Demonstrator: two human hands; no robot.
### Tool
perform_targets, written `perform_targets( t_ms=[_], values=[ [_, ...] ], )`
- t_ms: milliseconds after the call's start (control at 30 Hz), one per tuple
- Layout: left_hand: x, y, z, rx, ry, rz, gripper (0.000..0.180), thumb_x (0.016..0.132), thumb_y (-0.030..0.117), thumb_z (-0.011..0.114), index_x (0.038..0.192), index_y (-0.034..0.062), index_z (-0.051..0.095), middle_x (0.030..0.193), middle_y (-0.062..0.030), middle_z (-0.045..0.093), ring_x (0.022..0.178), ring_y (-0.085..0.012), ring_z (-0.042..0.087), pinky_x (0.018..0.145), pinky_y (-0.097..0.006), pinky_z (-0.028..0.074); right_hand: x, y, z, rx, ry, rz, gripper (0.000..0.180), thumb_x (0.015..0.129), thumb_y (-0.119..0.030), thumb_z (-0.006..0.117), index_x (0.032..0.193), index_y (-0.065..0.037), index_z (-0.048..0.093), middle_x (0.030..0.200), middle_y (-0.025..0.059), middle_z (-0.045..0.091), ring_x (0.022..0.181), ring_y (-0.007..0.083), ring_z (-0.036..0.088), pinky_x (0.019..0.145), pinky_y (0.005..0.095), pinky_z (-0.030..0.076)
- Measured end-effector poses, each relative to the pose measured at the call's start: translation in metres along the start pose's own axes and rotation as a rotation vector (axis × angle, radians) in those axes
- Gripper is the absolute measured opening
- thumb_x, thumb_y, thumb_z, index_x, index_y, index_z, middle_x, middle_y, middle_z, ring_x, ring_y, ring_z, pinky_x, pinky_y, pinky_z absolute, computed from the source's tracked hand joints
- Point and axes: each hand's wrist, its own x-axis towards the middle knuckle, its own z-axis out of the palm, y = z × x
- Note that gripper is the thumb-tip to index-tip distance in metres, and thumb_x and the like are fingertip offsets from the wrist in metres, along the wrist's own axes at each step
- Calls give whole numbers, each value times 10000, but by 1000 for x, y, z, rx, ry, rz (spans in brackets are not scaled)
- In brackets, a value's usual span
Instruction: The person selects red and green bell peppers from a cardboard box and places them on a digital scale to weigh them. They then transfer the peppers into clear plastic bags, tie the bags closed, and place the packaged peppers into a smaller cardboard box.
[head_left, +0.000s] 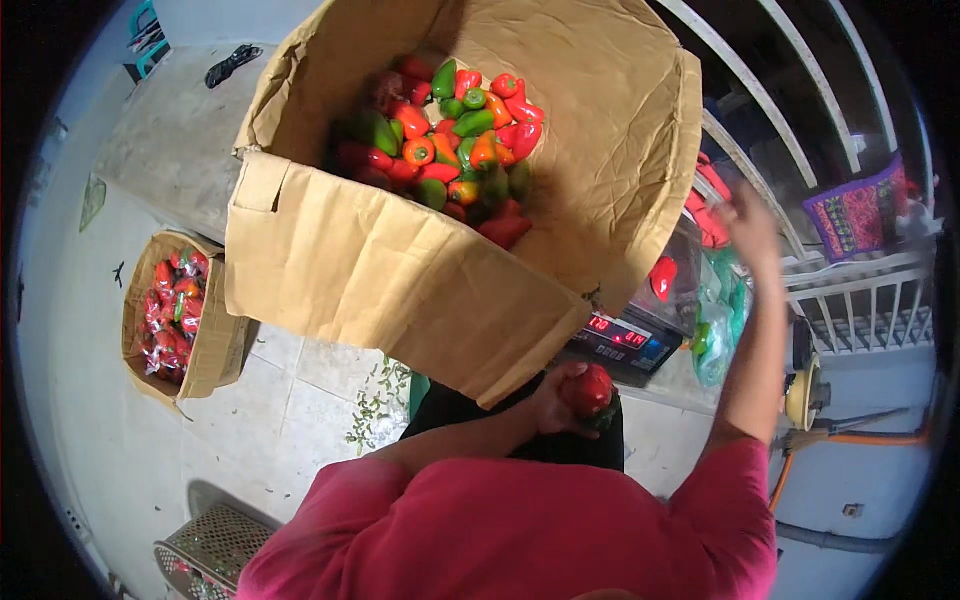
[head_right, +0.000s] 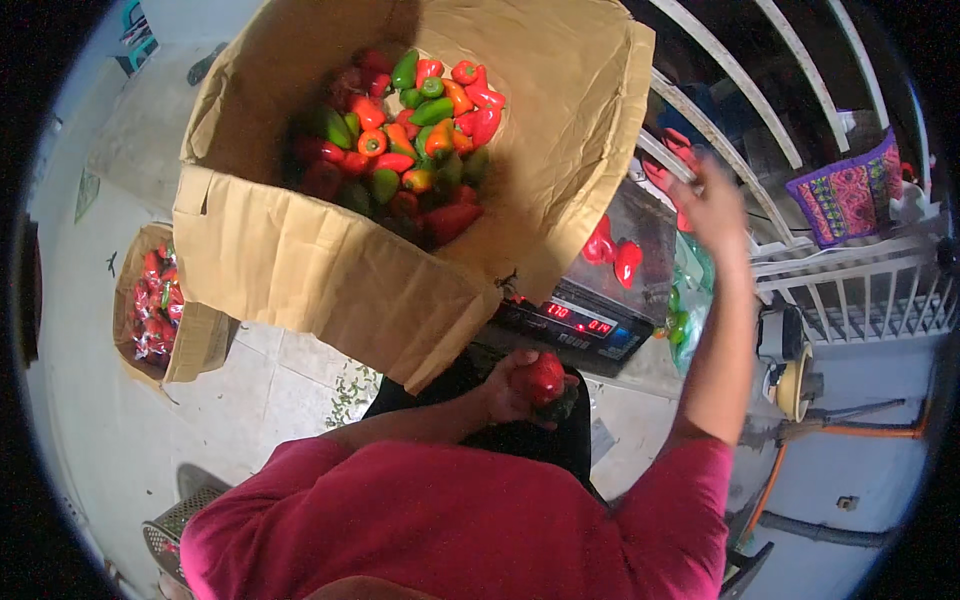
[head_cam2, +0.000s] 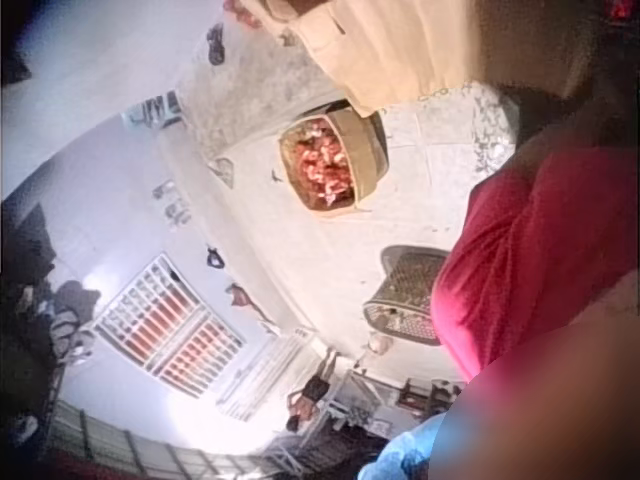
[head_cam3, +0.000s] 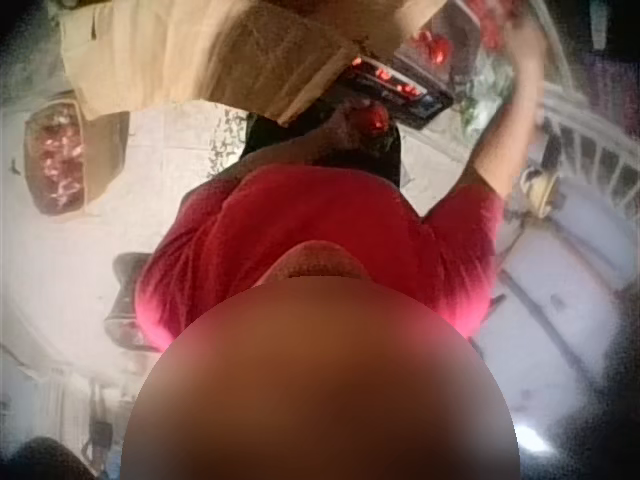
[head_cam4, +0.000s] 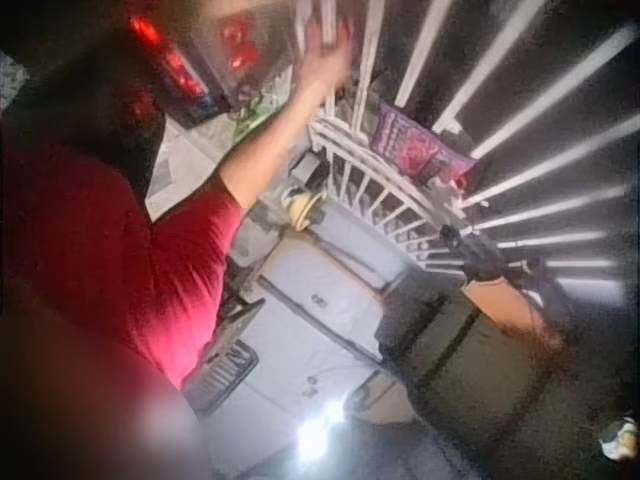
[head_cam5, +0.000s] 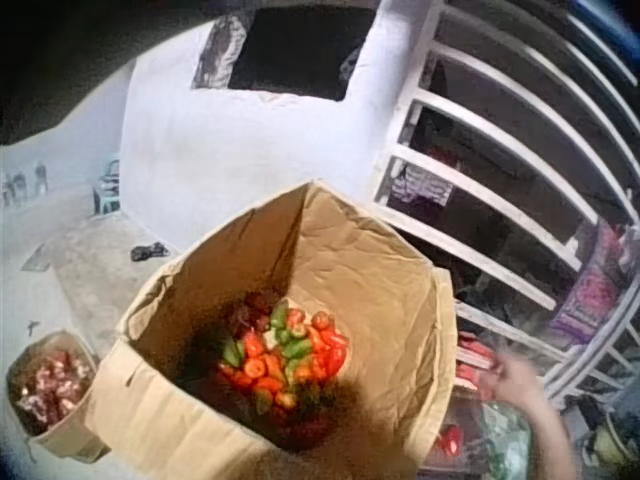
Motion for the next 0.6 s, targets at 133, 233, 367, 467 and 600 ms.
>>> perform_targets(
  t_ms=[133,233,367,467,600],
  values=[
    [2,1,13,38,92,53,528,721,568,523,1081,181,539,1009,-28,588,907,-191,559,735,-545,436,77,-114,-55,208,90,-453,327,830,-166,592,1101,10,540,939,62,615,869,96,564,774,249,455],
    [10,-4,3,18,60,27,514,726,564,523,1078,190,540,1010,-15,589,916,-187,555,733,-539,437,129,-211,-49,-159,-18,-683,322,732,-274,604,945,-33,616,885,182,624,807,303,601,708,382,470],
    [4,-4,3,49,25,35,494,741,552,520,1080,194,544,1018,-9,591,910,-192,556,722,-540,442,206,-257,48,63,-222,-228,300,779,-243,581,977,-17,590,912,132,620,785,238,581,705,330,447],
    [6,-9,-7,72,73,106,443,766,499,523,1078,186,551,997,-14,586,883,-187,555,754,-504,448,201,-255,75,-177,-372,-249,299,730,-227,634,945,-19,619,938,134,631,825,225,602,711,332,462],
    [-4,-13,-7,95,64,39,428,771,489,523,1066,180,553,988,-15,586,878,-185,555,752,-496,448,235,-198,166,-162,-594,13,247,716,-128,608,954,-92,661,1055,136,605,958,293,595,819,383,459]
  ],
)
